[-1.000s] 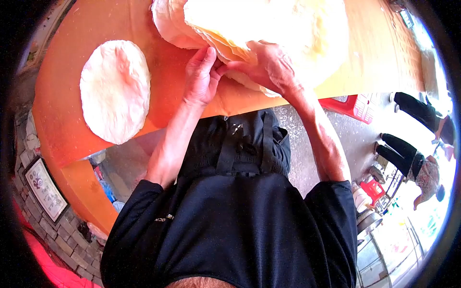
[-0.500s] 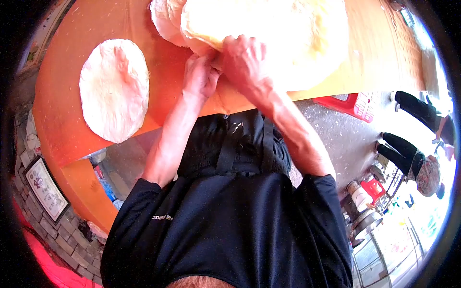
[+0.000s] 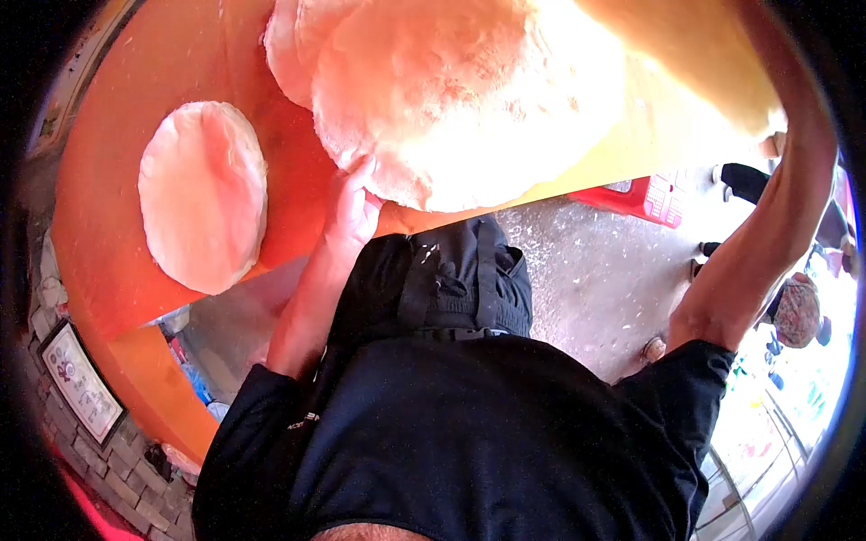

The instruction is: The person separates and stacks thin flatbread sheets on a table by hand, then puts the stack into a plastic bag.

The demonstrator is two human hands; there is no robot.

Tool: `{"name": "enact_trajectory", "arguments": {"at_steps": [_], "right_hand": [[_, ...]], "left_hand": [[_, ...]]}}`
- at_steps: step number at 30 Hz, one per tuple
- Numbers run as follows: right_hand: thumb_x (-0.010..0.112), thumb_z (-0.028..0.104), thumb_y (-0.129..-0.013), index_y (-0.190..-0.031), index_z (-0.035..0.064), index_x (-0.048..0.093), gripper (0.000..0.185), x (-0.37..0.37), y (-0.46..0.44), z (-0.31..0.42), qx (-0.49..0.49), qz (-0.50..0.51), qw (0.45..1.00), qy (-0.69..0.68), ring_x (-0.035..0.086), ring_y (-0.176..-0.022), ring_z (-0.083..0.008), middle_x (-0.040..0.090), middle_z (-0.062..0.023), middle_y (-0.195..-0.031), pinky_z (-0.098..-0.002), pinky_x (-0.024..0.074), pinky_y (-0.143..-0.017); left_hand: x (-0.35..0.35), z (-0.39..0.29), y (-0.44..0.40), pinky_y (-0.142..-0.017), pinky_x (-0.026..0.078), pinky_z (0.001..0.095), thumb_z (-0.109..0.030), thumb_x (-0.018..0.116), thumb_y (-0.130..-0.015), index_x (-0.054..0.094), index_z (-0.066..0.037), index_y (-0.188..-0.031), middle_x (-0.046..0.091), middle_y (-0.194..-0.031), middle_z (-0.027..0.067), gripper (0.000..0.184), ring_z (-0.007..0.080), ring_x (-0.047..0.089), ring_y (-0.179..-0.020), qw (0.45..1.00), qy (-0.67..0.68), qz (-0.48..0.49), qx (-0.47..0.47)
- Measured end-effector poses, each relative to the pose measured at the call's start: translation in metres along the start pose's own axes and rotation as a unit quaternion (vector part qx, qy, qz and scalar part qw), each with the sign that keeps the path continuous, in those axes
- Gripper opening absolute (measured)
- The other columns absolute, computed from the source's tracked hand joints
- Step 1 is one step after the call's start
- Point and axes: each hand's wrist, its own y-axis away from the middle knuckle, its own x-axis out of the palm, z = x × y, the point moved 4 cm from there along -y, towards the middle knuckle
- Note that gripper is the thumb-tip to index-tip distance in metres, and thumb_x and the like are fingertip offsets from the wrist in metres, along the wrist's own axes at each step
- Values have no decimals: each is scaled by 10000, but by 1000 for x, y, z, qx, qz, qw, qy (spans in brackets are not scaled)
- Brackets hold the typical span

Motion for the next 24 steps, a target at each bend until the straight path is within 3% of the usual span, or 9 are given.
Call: {"name": "enact_trajectory", "arguments": {"at_steps": [3,5,6,7,10,15,19,21,24], "right_hand": [[615,130,-851,-1023,52,666,195,27,33,94,-52,22,988,-146,616,-739,-116,675,-54,-835,-246,490,-693],[575,17,-822,-1011,75,668,219,92,59,177,-129,67,973,177,640,-654,-155,673,-94,-781,-267,507,-615],[551,21,-798,-915,69,668,173,128,68,189,-166,112,960,195,659,-667,-234,649,-137,-753,-317,517,-601],[558,77,-787,-853,69,660,121,171,80,189,-154,169,963,140,652,-697,-309,654,-137,-761,-363,524,-618],[548,85,-742,-727,29,655,122,222,113,208,-195,202,959,23,657,-586,-309,635,-188,-655,-391,526,-538],[597,244,-731,-718,50,654,203,239,108,236,-94,371,923,34,639,-639,-357,644,-170,-718,-413,505,-583],[681,254,-689,-943,47,619,334,263,146,239,-288,262,921,-13,625,-769,-296,624,-149,-913,-413,493,-633],[705,299,-680,-1068,56,583,474,235,158,233,-252,258,926,-107,598,-894,-317,591,-160,-1036,-442,483,-723],[747,385,-651,-1270,72,490,740,218,182,199,-216,243,937,-129,496,-1133,-349,511,-169,-1246,-499,401,-917]], "left_hand": [[11,-9,9,-878,494,365,-140,508,-937,507,24,-1189,584,-1129,97,301,207,583,-1035,999,-26,5,19],[23,-14,17,-843,508,368,-176,483,-951,516,23,-1165,602,-1078,105,294,211,601,-991,999,-5,31,12],[27,-14,20,-841,511,377,-211,455,-965,518,19,-1156,603,-1068,116,306,225,602,-989,1000,-3,6,4],[24,-13,20,-853,514,403,-223,425,-975,494,17,-1171,578,-1123,128,317,244,591,-1013,999,-31,13,-10],[20,-11,23,-899,505,472,-250,389,-978,434,0,-1249,552,-1202,156,372,289,578,-1081,996,-72,-28,-38],[14,-11,31,-912,487,462,-276,378,-983,447,-20,-1237,535,-1228,122,367,258,537,-1134,994,-106,-11,-25],[16,-16,33,-953,442,473,-410,367,-982,416,-56,-1315,503,-1293,101,489,240,496,-1178,999,14,-12,-39],[19,-21,37,-926,464,459,-413,421,-968,438,-62,-1305,565,-1210,95,487,229,536,-1126,990,118,33,-69],[6,-8,21,-797,545,367,-202,552,-918,541,-8,-1148,632,-1014,97,301,190,636,-882,990,-133,-39,-2]]}}
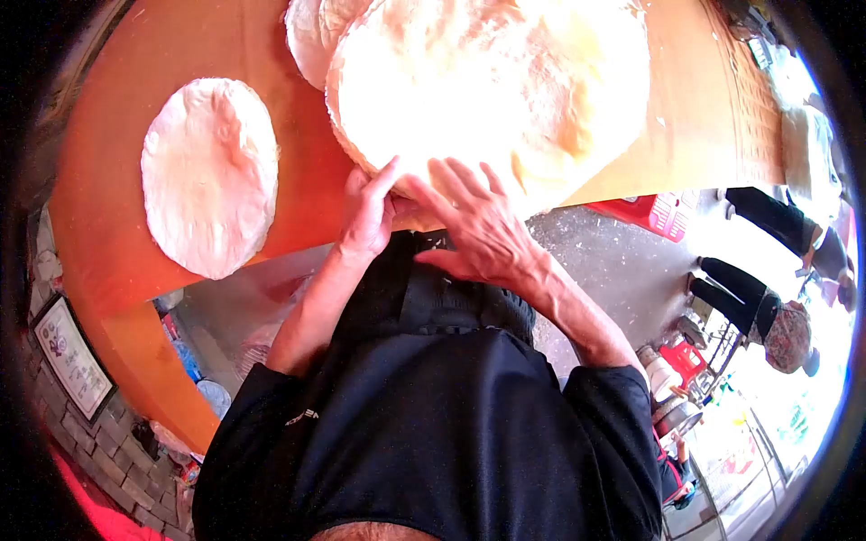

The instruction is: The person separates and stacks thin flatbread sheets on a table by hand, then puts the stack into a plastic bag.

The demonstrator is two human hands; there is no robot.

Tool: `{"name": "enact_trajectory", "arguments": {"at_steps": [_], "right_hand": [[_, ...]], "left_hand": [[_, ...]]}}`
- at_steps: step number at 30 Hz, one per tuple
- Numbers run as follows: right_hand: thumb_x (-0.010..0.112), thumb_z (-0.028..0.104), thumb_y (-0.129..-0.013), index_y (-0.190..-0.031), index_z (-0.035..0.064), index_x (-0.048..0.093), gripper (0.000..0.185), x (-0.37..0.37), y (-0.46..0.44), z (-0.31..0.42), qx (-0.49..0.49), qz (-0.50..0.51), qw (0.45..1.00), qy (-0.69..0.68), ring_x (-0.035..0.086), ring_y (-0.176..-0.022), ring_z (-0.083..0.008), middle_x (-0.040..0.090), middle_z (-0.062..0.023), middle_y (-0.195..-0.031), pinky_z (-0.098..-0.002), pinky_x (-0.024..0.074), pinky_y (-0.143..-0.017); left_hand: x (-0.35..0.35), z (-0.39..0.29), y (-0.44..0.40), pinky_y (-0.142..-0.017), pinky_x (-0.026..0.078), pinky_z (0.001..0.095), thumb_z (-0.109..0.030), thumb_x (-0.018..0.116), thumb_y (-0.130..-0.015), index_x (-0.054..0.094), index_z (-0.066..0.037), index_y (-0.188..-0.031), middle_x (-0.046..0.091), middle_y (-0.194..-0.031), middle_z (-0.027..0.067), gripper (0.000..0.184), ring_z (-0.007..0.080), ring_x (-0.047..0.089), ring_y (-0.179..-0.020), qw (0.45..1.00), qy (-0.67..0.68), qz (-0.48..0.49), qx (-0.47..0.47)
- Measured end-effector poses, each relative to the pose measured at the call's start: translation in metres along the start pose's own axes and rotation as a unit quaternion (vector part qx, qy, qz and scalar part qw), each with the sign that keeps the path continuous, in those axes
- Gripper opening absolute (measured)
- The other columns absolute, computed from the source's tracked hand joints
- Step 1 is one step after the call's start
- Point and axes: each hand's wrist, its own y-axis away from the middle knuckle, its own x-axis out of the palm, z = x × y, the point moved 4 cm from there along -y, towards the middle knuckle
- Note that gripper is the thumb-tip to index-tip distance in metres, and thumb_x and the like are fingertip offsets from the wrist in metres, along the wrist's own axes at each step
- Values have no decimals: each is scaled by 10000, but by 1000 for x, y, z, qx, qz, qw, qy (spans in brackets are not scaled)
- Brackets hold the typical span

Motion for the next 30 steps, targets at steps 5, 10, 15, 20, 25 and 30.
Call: {"name": "enact_trajectory", "arguments": {"at_steps": [5,10,15,20,25,30], "right_hand": [[788,238,-633,-1319,40,451,789,1,66,-61,97,-62,981,159,354,-1330,-336,432,-158,-1389,-509,236,-1104],[644,-50,-637,-1121,32,603,493,-29,53,-97,45,-238,955,168,571,-1097,-331,627,-134,-1124,-430,450,-940],[663,20,-676,-926,47,669,251,-85,-13,-74,-20,-236,970,56,647,-730,-266,672,-83,-802,-370,508,-667],[720,97,-796,-992,14,665,220,-188,-68,21,-73,-153,986,0,663,-674,-173,694,-100,-886,-310,541,-583],[633,138,-822,-1144,35,577,343,-228,-87,-55,38,-230,888,-397,628,-854,-245,641,-135,-1000,-332,509,-745],[676,285,-832,-1123,-40,587,445,-112,-81,-223,202,-44,843,-497,659,-899,-212,650,-135,-1041,-356,561,-724]], "left_hand": [[4,-17,0,-752,574,338,-116,508,-877,525,67,-1159,633,-1029,133,336,215,642,-909,986,156,-29,-52],[-9,-59,-17,-814,556,373,-110,485,-879,519,87,-1130,626,-1049,166,320,258,625,-956,964,254,-15,-79],[-28,-109,-40,-911,494,456,-234,505,-904,523,21,-1185,590,-1183,129,379,253,565,-1095,954,288,68,37],[-32,-137,-39,-1049,354,510,-471,474,-921,471,42,-1203,488,-1230,298,585,391,449,-1208,945,291,122,83],[-44,-117,-46,-1034,369,467,-376,519,-930,452,-24,-1285,499,-1265,207,504,340,443,-1221,978,156,-63,125],[-46,-102,-39,-991,410,383,-300,576,-905,439,-12,-1311,521,-1284,97,516,253,495,-1180,977,161,2,142]]}}
